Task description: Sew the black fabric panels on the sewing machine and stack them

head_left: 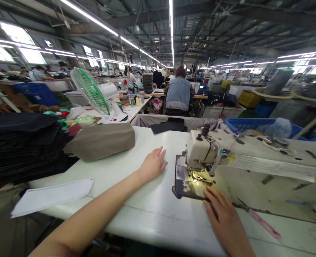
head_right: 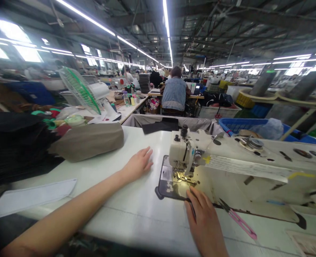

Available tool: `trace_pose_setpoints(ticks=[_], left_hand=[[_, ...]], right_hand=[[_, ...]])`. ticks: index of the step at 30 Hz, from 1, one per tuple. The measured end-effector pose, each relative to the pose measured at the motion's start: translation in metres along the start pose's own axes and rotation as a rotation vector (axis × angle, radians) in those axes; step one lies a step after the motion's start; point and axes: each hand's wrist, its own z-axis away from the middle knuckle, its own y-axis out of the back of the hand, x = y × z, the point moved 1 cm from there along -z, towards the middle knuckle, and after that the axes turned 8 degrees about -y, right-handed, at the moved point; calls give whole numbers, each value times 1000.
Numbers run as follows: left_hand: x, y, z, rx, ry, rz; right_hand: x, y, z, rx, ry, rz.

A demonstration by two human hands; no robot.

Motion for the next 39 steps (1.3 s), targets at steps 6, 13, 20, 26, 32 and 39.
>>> trace_pose_setpoints(ticks=[6, 13, 20, 26, 32, 39], left_hand=[[-98, 46, 25, 56, 364, -171], [-154, 53, 25, 8, 441, -164], [-161, 55, 15, 105, 542, -36], [-180, 73, 34, 207, 665, 207], [-169, 112, 40, 391, 588, 322], [-27, 111, 59, 47, -175, 717]], right_hand=[[7, -5, 1, 52, 75, 3], [5, -4, -1, 90, 109, 26], [8, -7, 1, 64, 75, 17], [7, -7, 2, 53, 43, -10], [4, -4, 0, 15, -12, -53], [-11, 0, -3, -42, -206, -223]])
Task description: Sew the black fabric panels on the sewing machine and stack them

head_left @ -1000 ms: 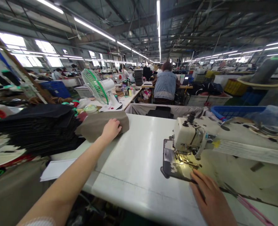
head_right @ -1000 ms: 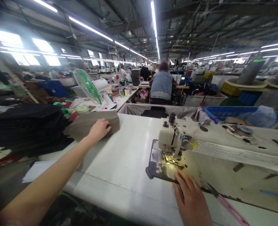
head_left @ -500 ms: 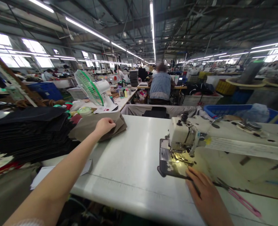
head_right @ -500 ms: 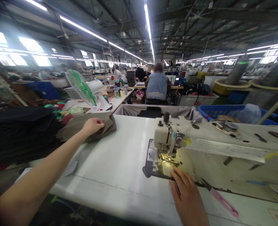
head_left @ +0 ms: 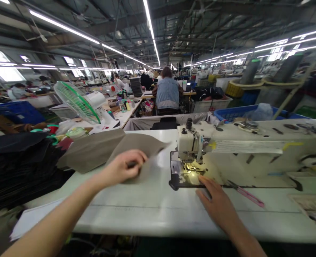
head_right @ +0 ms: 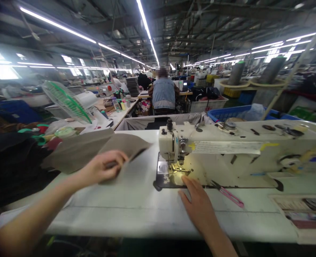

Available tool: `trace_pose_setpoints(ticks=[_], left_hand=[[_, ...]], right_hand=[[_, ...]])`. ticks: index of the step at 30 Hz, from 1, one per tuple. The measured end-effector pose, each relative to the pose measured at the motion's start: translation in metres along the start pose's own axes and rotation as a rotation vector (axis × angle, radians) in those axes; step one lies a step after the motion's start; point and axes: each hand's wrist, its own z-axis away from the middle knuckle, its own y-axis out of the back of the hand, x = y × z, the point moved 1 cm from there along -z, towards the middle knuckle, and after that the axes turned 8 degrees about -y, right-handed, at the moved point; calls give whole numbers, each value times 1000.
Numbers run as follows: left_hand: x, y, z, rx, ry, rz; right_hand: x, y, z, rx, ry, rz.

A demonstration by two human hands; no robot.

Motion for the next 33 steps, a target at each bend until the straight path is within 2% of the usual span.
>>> trace_pose_setpoints(ticks=[2, 3, 5, 7, 9, 12, 14, 16, 18, 19, 21, 23, 25, 29, 33], left_hand=[[25, -48, 13, -266, -187, 168], [33, -69, 21, -358, -242, 212], [40, -97, 33, -450, -301, 251], [38, -108, 42, -449, -304, 254], [33, -107, 47, -405, -273, 260], [28, -94, 51, -364, -175, 335], [22, -87, 50, -347, -46, 424], [12, -84, 45, -250, 139, 509], [0, -82, 38, -94, 326, 583], [-7, -83, 34, -32, 395, 624], [-15, -86, 28, -3, 452, 672], [-18, -93, 26, -37, 438, 608], [-17, -101, 26, -33, 434, 444], [-9, -111, 32, 99, 485, 254], [-6, -110, 35, 246, 512, -5]], right_hand=[[-11, 5, -2, -83, -66, -96], [-18, 8, -3, -144, -64, -153], [-31, 19, -4, -290, 6, -249], [-42, 33, -1, -444, 93, -285], [-51, 47, 5, -552, 143, -263], [-60, 64, 14, -592, 143, -199], [-63, 66, 14, -604, 88, -215], [-63, 61, 9, -623, -51, -289], [-60, 50, 0, -594, -230, -363], [-57, 44, -5, -564, -296, -395], [-53, 33, -13, -499, -347, -437], [-48, 24, -17, -447, -353, -437], [-45, 18, -17, -397, -370, -440], [-46, 12, -17, -307, -442, -500], [-54, 11, -21, -226, -478, -600]])
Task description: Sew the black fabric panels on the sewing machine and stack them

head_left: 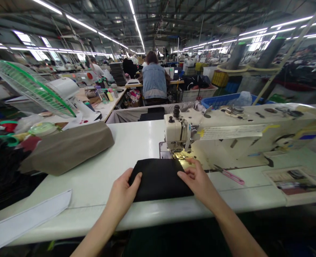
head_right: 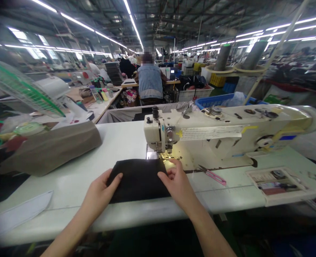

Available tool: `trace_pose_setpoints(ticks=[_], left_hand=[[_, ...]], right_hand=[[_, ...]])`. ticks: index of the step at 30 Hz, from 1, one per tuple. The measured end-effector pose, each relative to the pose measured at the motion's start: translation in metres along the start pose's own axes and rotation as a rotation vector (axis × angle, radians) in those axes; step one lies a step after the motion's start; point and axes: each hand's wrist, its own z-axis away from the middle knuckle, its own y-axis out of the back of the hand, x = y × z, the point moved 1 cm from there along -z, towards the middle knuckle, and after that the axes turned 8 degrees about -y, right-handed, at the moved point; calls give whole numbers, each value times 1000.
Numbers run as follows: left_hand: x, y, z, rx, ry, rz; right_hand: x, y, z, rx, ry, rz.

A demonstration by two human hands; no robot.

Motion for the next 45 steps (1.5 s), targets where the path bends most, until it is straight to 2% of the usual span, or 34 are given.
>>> trace_pose_setpoints(ticks=[3, 5, 7, 13, 25, 36, 41, 45], left_hand=[[-3, -4, -2, -45, -18, -121], [-6, -8, -2, -102, -32, -132], [-8, -11, -1, -98, -32, -135], [-9, -11, 5, -90, -8, -159], [-3, -13, -1, -144, 11, -225], [-2, -14, -2, -199, 34, -291], [-2, -14, -4, -185, 10, -297], [-4, -11, -8, -62, 70, -256]], right_hand=[[-1, -3, 1, -29, 20, 142], [2, -5, 3, -16, 28, 278], [6, -7, 6, 12, 64, 335], [6, -10, 12, 34, 184, 374], [6, -11, 7, 77, 166, 394], [1, -12, 6, 96, 82, 385], [-2, -9, 4, 71, 43, 437], [0, -7, 4, 45, 62, 493]])
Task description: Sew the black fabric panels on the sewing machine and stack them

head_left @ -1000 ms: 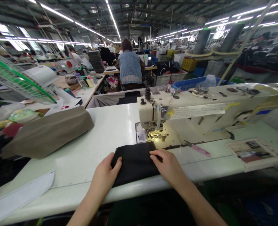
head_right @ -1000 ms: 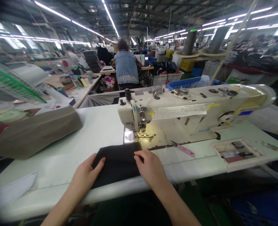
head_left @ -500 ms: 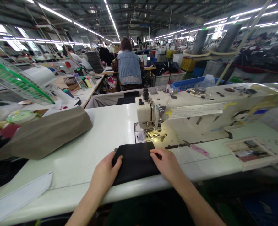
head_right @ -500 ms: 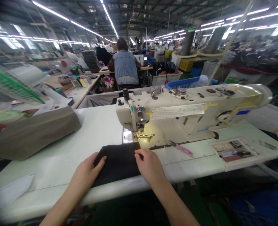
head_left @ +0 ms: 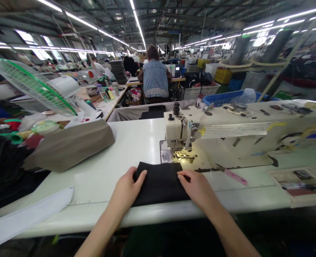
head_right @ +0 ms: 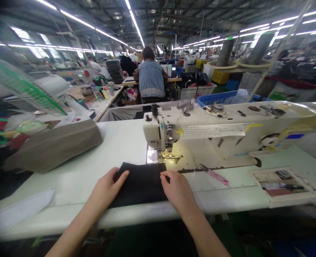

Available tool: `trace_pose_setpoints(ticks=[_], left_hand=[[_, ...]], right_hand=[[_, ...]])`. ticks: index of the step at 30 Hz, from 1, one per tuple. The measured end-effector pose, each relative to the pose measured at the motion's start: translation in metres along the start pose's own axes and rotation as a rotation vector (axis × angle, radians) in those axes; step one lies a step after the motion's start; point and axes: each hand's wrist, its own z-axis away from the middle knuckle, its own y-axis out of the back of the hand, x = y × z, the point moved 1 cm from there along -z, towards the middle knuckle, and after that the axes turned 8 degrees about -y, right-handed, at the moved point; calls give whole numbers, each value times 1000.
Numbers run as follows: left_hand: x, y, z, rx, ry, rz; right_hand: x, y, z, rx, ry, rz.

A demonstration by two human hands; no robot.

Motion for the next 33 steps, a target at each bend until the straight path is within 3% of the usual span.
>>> trace_pose_setpoints(ticks=[3, 12, 19, 21, 23, 25, 26, 28, 31, 33], left_hand=[[-5, 0, -3, 41, 47, 20], [-12, -5, -4, 14, 54, -3], [-8, -6, 0, 9, 43, -108], [-8, -3, 2, 70, -75, -220], [-7, -1, 1, 84, -364, -295], [-4, -3, -1, -3, -668, -283], [-2, -7, -1, -53, -749, -269], [6, -18, 1, -79, -736, -268], [19, -38, 10, -2, -602, -328], [23, -47, 18, 19, -603, -355]], right_hand=[[5, -2, 1, -5, 4, 14], [14, -4, 0, 11, 1, 45], [12, -3, 3, 89, 115, 193], [9, -2, 2, 143, 267, 265], [5, -5, 0, 138, 476, 288], [-2, -12, -3, 68, 603, 283], [-6, -18, -3, 33, 612, 282], [-13, -29, -2, 19, 551, 293], [-17, -42, 4, 112, 474, 307], [-10, -44, 11, 168, 483, 321]])
